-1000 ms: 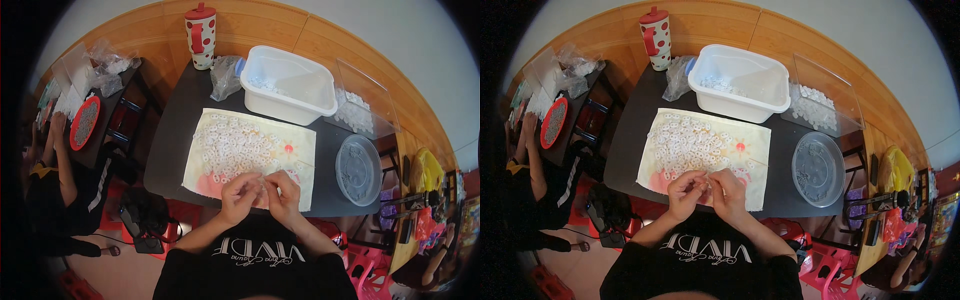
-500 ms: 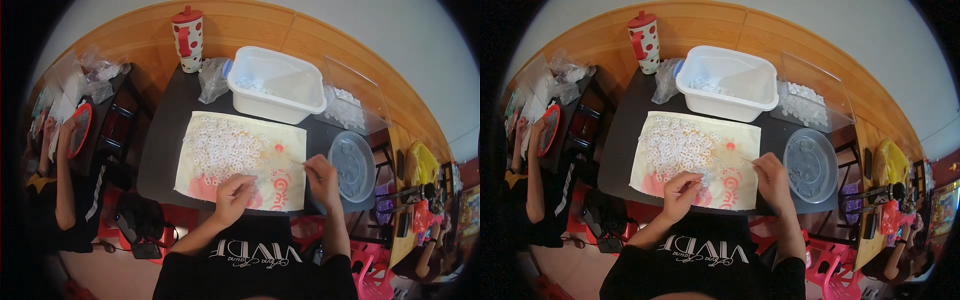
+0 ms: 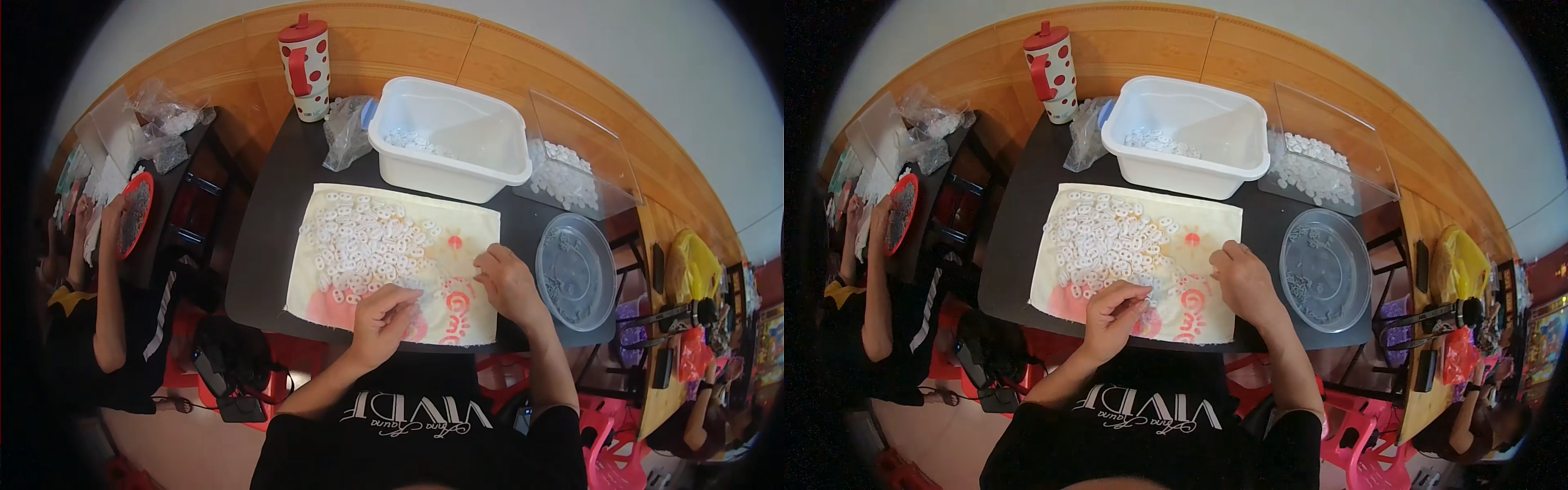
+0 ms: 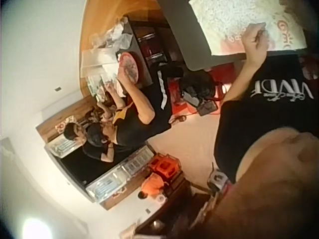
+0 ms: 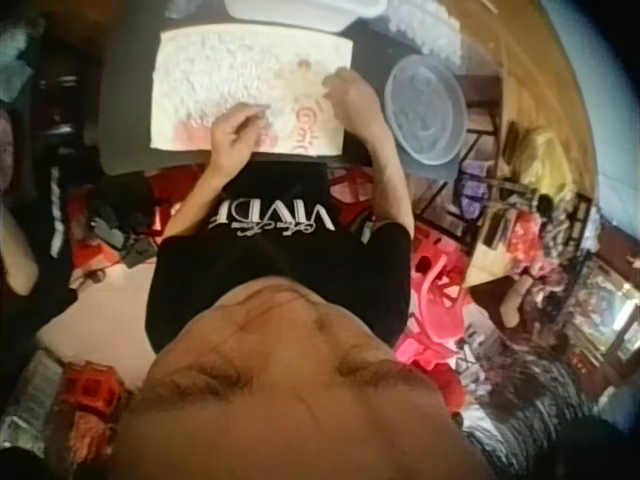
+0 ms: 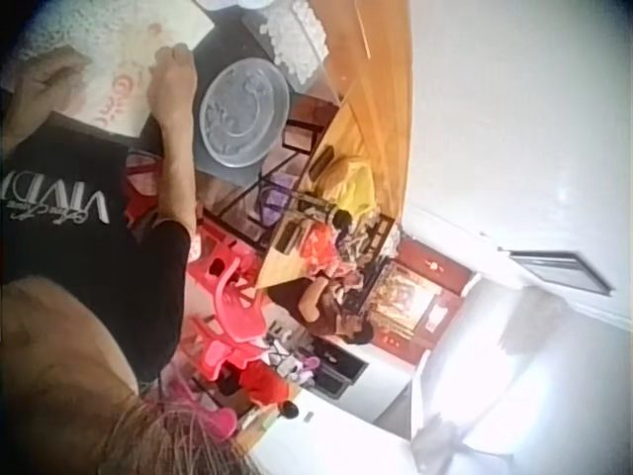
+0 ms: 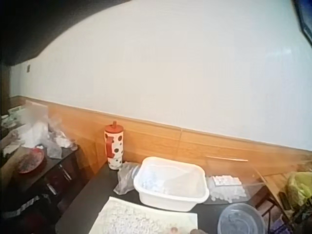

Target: Inspecting and sorting small white plastic rings on a table at a workstation.

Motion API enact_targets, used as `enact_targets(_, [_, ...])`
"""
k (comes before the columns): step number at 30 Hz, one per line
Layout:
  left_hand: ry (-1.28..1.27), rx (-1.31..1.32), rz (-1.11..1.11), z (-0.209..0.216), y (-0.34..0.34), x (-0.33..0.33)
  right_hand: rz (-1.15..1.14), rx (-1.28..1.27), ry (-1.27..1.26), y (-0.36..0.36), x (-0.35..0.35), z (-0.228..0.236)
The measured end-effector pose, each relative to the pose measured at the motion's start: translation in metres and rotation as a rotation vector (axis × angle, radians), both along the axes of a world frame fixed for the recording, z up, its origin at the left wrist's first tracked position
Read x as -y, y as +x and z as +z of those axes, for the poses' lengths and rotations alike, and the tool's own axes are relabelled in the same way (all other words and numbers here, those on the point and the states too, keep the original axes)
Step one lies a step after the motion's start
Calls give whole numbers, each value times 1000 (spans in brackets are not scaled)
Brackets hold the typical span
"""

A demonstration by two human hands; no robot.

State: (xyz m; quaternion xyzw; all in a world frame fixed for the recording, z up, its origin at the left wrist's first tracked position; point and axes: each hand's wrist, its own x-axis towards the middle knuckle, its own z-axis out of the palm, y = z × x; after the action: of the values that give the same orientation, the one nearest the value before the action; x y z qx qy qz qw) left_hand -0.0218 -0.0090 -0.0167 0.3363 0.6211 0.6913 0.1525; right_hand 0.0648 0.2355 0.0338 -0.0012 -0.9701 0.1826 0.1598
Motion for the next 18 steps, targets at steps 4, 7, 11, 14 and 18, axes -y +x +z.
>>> enact_targets(4, [14, 11, -7, 1, 0, 0, 4, 0, -101, 4, -3, 2])
enact_targets(7, [0, 20, -18, 3, 0, 1, -6, -4, -128, 8, -1, 2])
enact_targets(11, [5, 56, -19, 5, 0, 1, -69, 36, -404, 15, 7, 5])
enact_targets(14, [26, 67, -27, 7, 1, 1, -10, 33, -784, 14, 26, 9])
enact_targets(18, [41, 108, -21, 3, 2, 1, 97, 21, -333, 17, 47, 4])
